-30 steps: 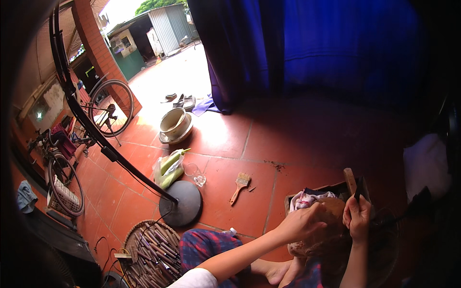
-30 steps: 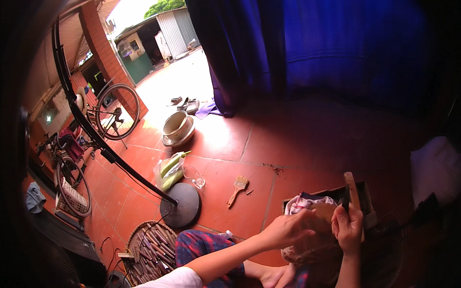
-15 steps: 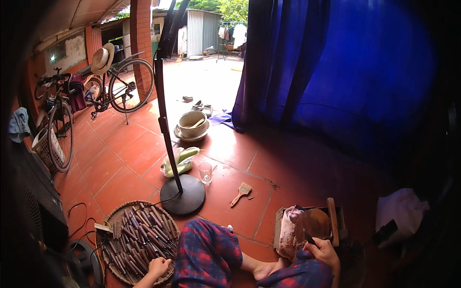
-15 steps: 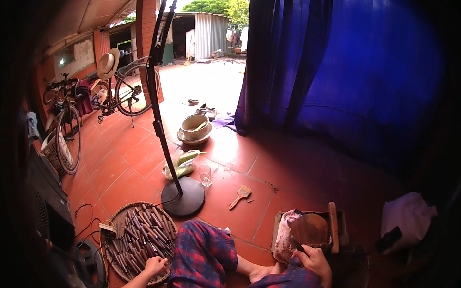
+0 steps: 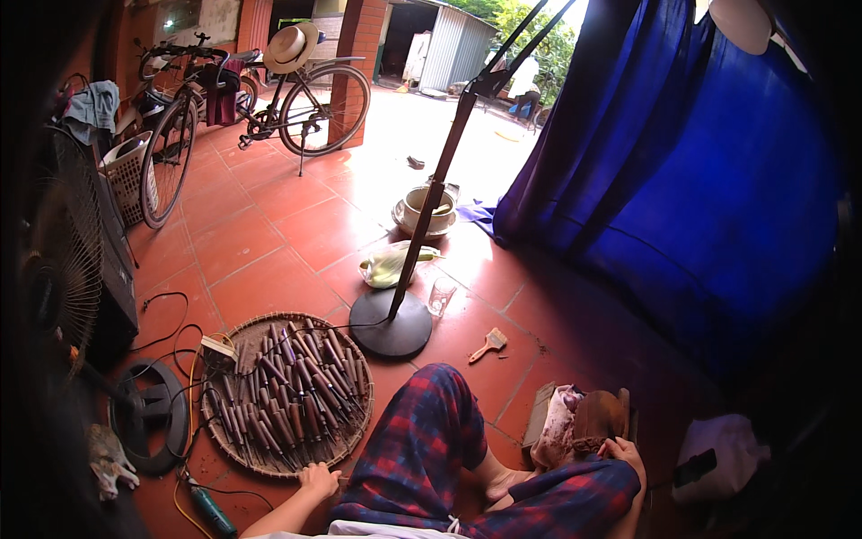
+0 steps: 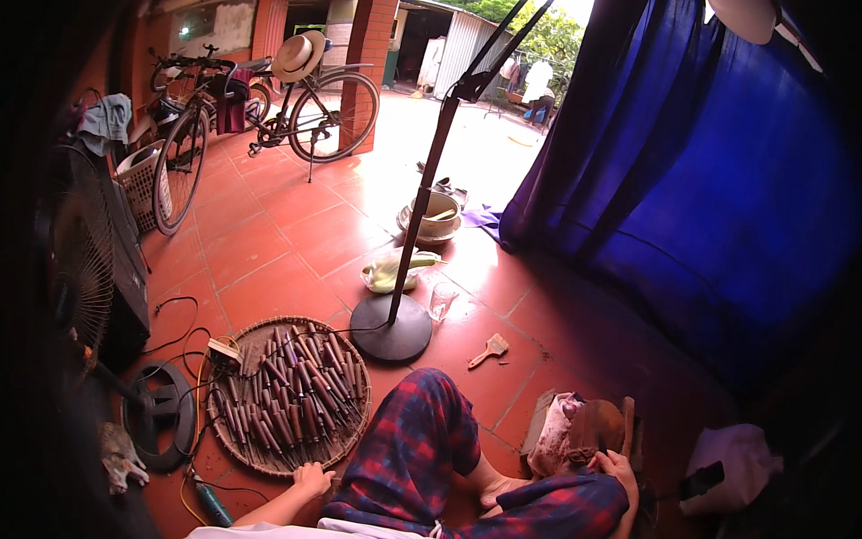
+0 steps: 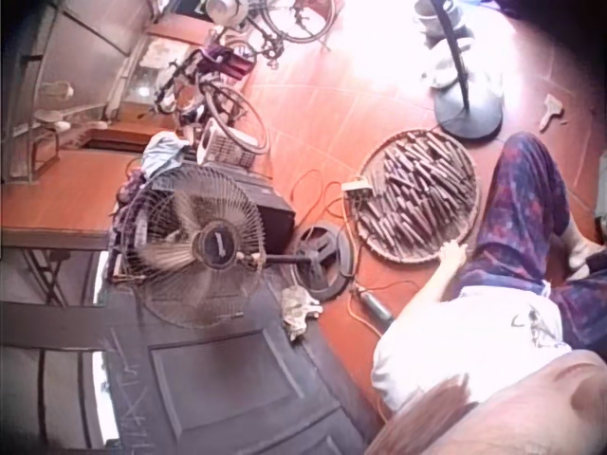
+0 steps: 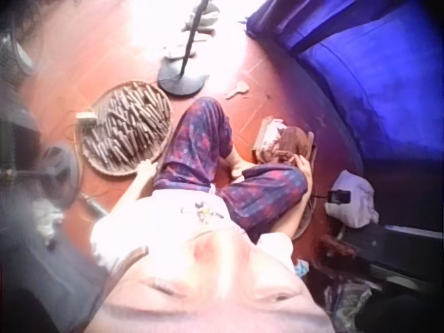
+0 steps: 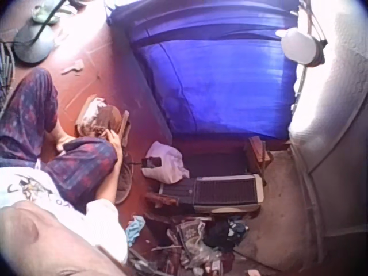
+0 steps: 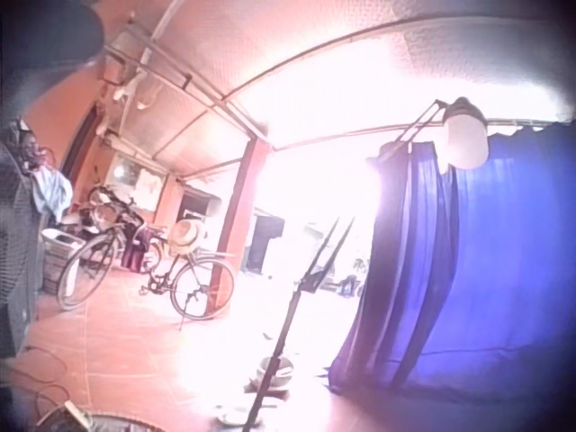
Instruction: The person carves a wooden object using a chisel and a wooden mallet. They hold the object steady with one hand while striking the chisel with the mallet to shape the wood. The person occasionally pauses to inspect the work or adjust their grip.
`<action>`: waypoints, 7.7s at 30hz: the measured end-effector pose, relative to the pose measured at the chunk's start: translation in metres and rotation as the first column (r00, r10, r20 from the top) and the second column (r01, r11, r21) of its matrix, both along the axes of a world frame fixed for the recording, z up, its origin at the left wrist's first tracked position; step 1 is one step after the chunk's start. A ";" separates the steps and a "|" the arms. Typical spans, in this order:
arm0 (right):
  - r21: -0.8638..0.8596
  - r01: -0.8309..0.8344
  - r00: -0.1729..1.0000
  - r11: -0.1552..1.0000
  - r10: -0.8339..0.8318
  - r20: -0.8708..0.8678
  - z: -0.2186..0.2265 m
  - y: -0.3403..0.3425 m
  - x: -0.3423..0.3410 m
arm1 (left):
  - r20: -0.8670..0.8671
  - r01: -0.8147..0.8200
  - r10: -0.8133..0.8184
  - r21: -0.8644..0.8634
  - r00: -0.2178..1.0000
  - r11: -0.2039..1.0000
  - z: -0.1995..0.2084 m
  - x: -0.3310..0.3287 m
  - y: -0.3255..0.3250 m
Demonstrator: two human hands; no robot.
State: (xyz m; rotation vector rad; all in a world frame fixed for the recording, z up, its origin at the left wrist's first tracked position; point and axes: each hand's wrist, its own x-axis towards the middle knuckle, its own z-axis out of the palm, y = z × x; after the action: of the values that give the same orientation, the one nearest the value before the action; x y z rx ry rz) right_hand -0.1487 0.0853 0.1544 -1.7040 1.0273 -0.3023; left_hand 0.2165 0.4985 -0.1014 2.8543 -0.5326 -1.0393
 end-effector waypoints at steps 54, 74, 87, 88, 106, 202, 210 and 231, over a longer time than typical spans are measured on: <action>-0.151 0.581 0.751 0.800 -0.456 0.478 0.044 -0.209 -0.206 | -0.461 0.581 -0.609 -0.222 0.646 0.783 -0.006 -0.047 -0.283; -0.686 0.342 0.927 0.642 -0.349 0.135 0.026 -0.061 -0.062 | 0.496 0.748 -0.588 -0.226 0.639 0.623 0.149 0.131 -0.214; -0.454 0.386 0.894 0.803 -0.447 -0.032 -0.001 -0.009 -0.107 | 0.040 0.503 -0.542 -0.434 0.840 0.748 0.005 0.062 -0.213; -0.430 0.393 0.888 0.813 -0.457 -0.055 -0.002 -0.008 -0.104 | 0.014 0.494 -0.541 -0.428 0.841 0.757 0.000 0.064 -0.209; -0.190 0.391 0.884 0.900 -0.310 0.349 0.066 -0.125 0.006 | -0.188 0.288 -0.457 -0.559 0.870 0.778 0.000 0.175 -0.274; -0.019 0.684 0.533 0.729 -0.482 0.696 -0.111 -0.209 0.019 | 0.333 0.779 -0.899 -0.627 0.284 0.015 0.159 -0.228 -0.607; -0.048 0.713 0.512 0.700 -0.473 0.717 -0.110 -0.224 0.013 | 0.465 0.747 -0.836 -0.656 0.292 -0.104 0.156 -0.234 -0.619; -0.061 0.721 0.524 0.690 -0.486 0.700 -0.112 -0.215 0.021 | 0.471 0.712 -0.804 -0.697 0.362 -0.088 0.142 -0.235 -0.606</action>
State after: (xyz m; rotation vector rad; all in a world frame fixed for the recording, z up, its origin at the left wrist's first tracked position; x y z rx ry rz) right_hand -0.1279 -0.1295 0.0425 -1.2712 1.0427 -1.5285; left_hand -0.0181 -0.1080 0.0402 1.3307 -2.1351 -0.5516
